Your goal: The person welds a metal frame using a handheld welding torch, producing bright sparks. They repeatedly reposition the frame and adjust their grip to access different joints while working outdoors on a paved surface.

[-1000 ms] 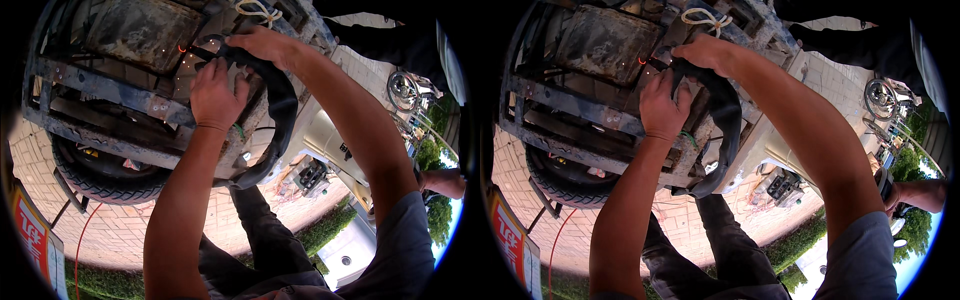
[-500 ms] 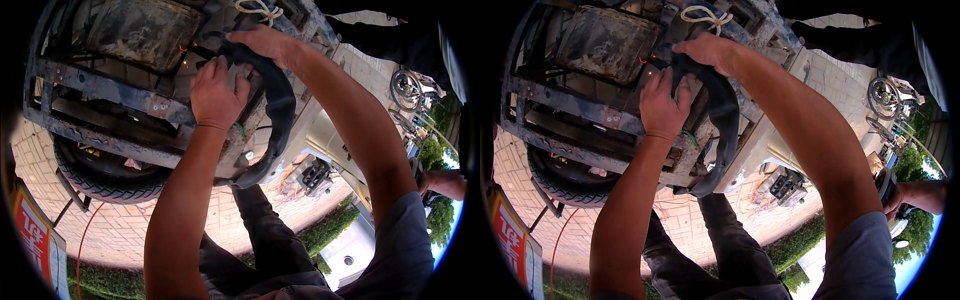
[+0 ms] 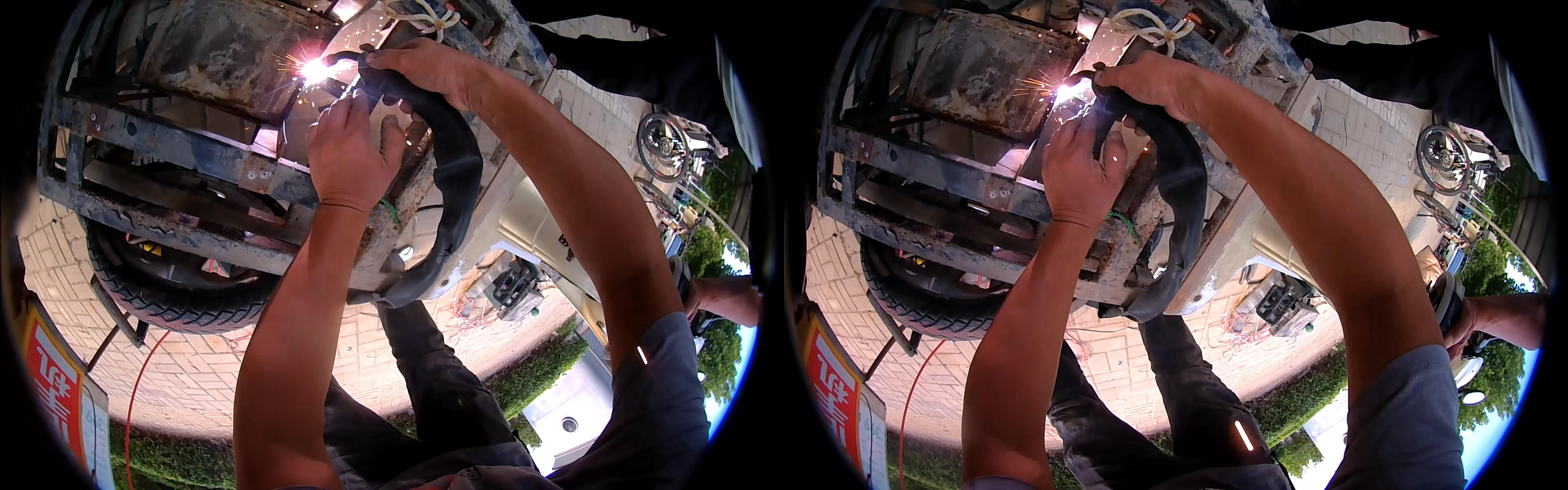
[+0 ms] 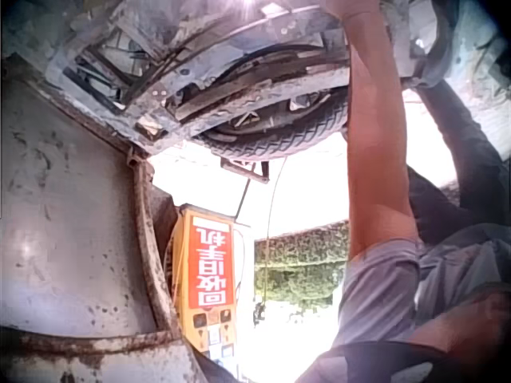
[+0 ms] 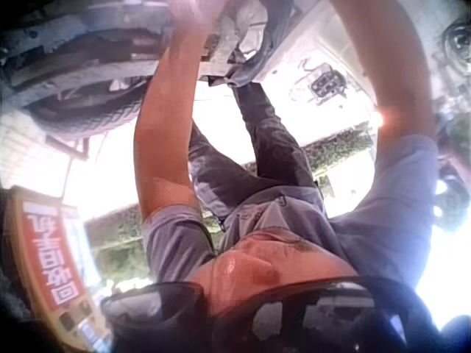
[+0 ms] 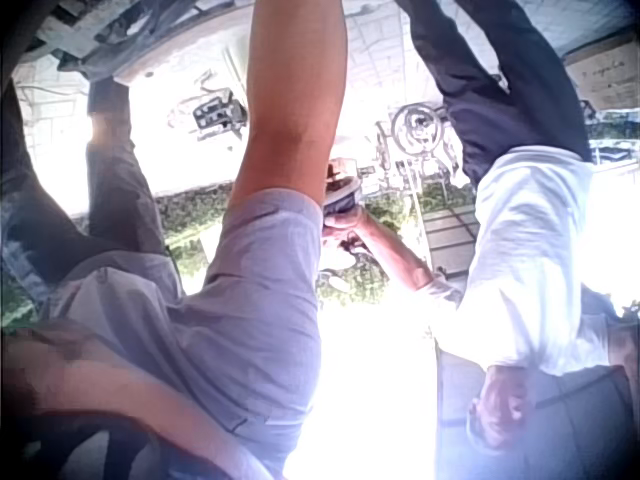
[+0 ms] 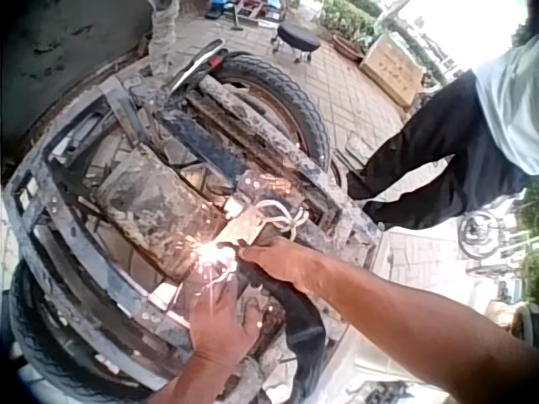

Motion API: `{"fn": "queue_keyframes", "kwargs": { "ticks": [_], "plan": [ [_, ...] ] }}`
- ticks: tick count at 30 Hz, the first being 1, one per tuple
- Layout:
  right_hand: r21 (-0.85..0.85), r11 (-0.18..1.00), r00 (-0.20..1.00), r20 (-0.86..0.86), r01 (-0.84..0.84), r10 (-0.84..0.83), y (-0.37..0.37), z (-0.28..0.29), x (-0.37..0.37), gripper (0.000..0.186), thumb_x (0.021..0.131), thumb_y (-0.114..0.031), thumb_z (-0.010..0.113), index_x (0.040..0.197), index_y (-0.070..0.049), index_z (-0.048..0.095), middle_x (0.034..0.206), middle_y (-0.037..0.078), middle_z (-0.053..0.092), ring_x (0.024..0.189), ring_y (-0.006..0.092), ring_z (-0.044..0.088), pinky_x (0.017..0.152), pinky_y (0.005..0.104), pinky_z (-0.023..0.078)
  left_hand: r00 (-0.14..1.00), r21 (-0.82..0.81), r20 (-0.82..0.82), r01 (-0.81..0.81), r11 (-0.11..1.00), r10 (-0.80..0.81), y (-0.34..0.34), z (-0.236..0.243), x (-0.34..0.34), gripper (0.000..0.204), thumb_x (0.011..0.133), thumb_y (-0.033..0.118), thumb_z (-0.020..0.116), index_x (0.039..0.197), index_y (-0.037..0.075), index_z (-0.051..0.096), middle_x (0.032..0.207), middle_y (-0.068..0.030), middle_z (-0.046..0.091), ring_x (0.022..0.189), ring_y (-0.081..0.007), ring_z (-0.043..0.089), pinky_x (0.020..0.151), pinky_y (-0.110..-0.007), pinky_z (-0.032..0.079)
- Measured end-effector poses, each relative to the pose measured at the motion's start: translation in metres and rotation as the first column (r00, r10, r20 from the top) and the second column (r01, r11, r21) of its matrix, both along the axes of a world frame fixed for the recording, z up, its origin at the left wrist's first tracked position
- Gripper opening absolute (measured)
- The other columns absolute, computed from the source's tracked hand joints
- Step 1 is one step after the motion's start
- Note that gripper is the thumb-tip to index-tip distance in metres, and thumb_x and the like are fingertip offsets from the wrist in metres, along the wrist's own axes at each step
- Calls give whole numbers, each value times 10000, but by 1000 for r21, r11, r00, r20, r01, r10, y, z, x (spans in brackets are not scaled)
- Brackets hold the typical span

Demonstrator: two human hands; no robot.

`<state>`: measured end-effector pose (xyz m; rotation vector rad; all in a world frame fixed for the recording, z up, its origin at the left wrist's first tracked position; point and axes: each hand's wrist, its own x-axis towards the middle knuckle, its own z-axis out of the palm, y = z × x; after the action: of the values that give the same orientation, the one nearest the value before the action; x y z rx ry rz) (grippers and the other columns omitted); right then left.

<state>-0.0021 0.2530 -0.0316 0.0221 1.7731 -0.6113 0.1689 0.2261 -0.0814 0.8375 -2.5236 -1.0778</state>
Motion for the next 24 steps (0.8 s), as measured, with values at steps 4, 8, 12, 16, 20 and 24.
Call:
{"fn": "queue_keyframes", "kwargs": {
  "ticks": [4, 8, 12, 16, 20, 24],
  "plan": [
    [22, 1000, 1000, 14, -12, 11, -1, 10, -1, 379, 946, -381, 630, 1109, -40, 658, 842, 74, 679, 578, 145, 586, 515, 292, 522, 1000, 15, 9, 2, 1000, -2, -1, 2, -1, 478, 816, 303, 637, 1157, -32, 647, 1105, -151, 651, 995, -315, 629, 881, -433, 477],
    [48, 999, 1000, 14, 24, -24, -2, 8, 0, 371, 943, -372, 637, 1109, -42, 657, 839, 72, 674, 574, 148, 578, 508, 293, 522, 999, -12, -29, -22, 1000, 22, 1, -1, -1, 476, 815, 306, 636, 1151, -32, 649, 1102, -159, 653, 988, -320, 629, 881, -435, 476],
    [51, 998, 1000, -15, 21, -21, -2, 7, 0, 372, 942, -375, 636, 1109, -43, 657, 838, 66, 671, 572, 147, 576, 500, 291, 520, 999, -35, -36, -18, 999, 17, 0, -3, 0, 473, 815, 307, 634, 1145, -31, 651, 1108, -162, 651, 991, -316, 630, 882, -436, 473],
    [49, 999, 1000, 14, -8, 7, -1, 7, 0, 351, 950, -371, 620, 1073, -48, 677, 837, 65, 667, 564, 146, 566, 499, 281, 507, 998, 83, 53, 30, 996, -34, -6, 10, -1, 454, 816, 301, 635, 1118, -37, 658, 1079, -156, 655, 983, -311, 635, 858, -429, 473],
    [19, 1000, 1000, 25, -12, 12, 3, -2, -3, 354, 944, -376, 630, 1068, -50, 686, 820, 67, 675, 586, 144, 574, 503, 277, 500, 1000, -8, -12, 16, 1000, -16, -3, 4, -2, 426, 832, 306, 629, 1104, -20, 654, 1034, -155, 659, 940, -312, 643, 819, -427, 476],
    [34, 999, 999, 0, 39, -39, 0, 6, 1, 360, 947, -380, 626, 1060, -43, 684, 832, 66, 683, 578, 141, 575, 493, 285, 506, 998, -29, -57, -21, 999, 19, -2, 3, -3, 470, 822, 306, 633, 1155, -26, 650, 1096, -151, 651, 999, -315, 629, 882, -427, 468]
  ]
}}
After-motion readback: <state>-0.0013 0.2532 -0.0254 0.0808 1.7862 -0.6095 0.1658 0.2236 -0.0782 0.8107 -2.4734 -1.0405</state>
